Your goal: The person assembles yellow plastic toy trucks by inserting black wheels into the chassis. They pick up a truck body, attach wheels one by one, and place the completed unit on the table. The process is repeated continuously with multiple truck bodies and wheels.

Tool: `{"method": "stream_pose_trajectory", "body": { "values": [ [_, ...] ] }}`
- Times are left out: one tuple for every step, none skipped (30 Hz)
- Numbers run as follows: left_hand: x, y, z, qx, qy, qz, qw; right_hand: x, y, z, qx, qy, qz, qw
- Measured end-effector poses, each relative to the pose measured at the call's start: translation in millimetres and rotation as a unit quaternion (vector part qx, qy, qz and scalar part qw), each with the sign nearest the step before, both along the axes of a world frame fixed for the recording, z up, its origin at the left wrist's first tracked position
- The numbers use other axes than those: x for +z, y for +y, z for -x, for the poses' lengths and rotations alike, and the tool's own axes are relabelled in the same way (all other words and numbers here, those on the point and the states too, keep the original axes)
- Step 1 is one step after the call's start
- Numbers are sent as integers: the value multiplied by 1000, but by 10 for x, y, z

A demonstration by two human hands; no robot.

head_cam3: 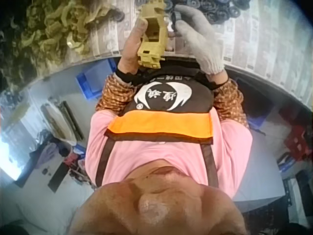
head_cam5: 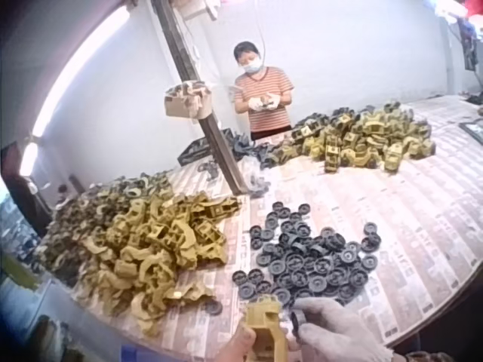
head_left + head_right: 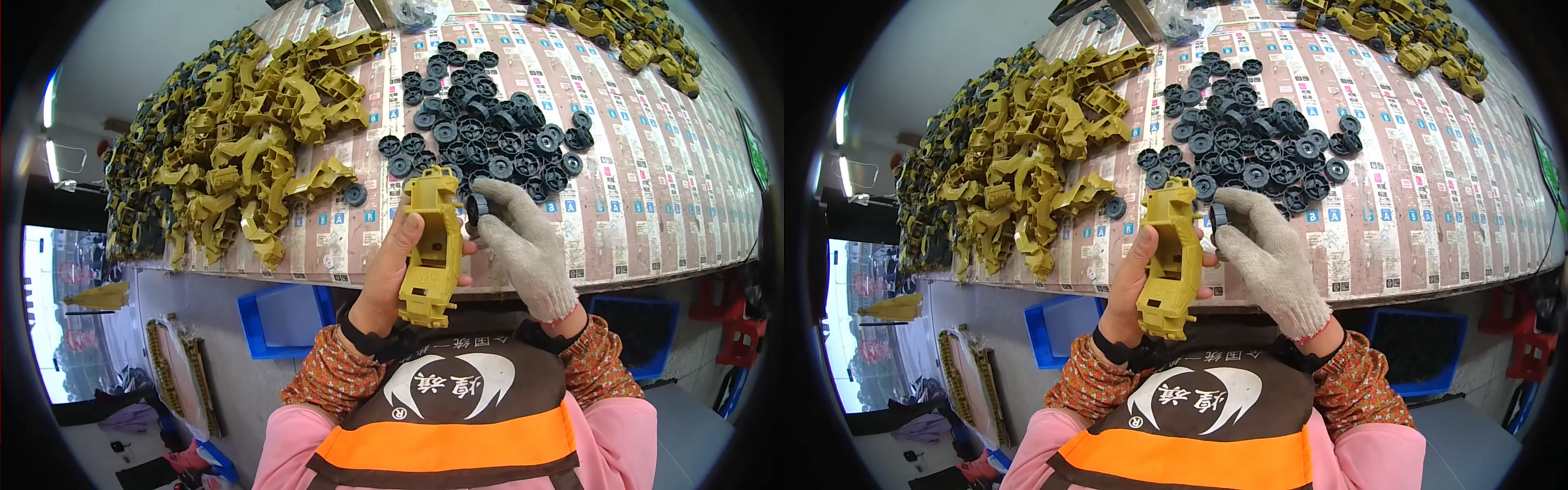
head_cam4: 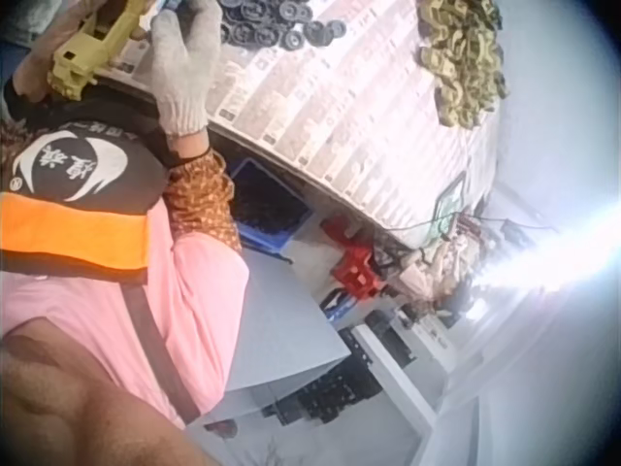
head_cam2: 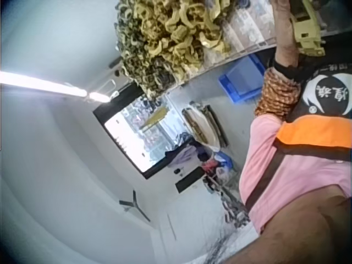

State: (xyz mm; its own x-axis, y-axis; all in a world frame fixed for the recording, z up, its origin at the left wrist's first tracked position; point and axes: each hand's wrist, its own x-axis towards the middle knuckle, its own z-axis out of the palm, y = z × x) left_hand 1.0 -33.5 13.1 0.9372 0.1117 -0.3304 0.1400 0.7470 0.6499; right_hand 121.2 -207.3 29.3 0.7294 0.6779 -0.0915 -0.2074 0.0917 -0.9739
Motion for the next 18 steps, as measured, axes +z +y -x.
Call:
{"method": "stream_pose_trajectory", "body": {
  "values": [
    [18, -18, -3, -4, -2, -6, 1000, -31, 15, 12, 1, 8, -8, 1000],
    [47, -49, -12, -7, -4, -11, 1000, -44, 19, 17, 2, 17, -17, 1000],
    [55, -68, -17, -9, -6, -17, 1000, -44, 24, 20, 3, 28, -20, 999],
    [46, -75, -28, -11, -20, -20, 1000, -43, 29, 21, 3, 38, -24, 999],
    [48, -82, -33, -11, -21, -25, 999, -43, 34, 23, 4, 49, -27, 998],
    [60, -94, -41, -12, -22, -30, 999, -53, 30, 22, 2, 44, -24, 999],
    [67, -102, -46, -14, -23, -34, 999, -74, 22, 18, -1, 38, -21, 999],
    [62, -106, -47, -13, -24, -38, 999, -87, 13, 14, -4, 33, -18, 999],
    [49, -109, -48, -14, -26, -42, 999, -91, 2, 10, -1, 54, -22, 998],
    [43, -114, -48, -14, -27, -45, 999, -93, -8, 6, 2, 74, -25, 997],
    [44, -122, -46, -14, -22, -48, 998, -93, -17, 3, 5, 94, -28, 995],
    [46, -128, -40, -14, -16, -51, 998, -89, -22, 1, 4, 81, -15, 997],
    [46, -131, -36, -13, -11, -54, 998, -81, -27, -1, 3, 67, -1, 998],
    [44, -130, -34, -13, -9, -62, 998, -77, -31, -3, 3, 53, 12, 999],
    [41, -129, -32, -14, -6, -70, 997, -81, -37, -3, 2, 36, 11, 999],
    [36, -127, -30, -14, -4, -78, 997, -91, -41, -3, 1, 19, 10, 1000],
    [22, -131, -33, -8, -7, -88, 996, -106, -45, -2, 0, 2, 9, 1000],
    [4, -140, -45, -3, -11, -99, 995, -142, -49, 4, -4, -15, -5, 1000]
  ]
}}
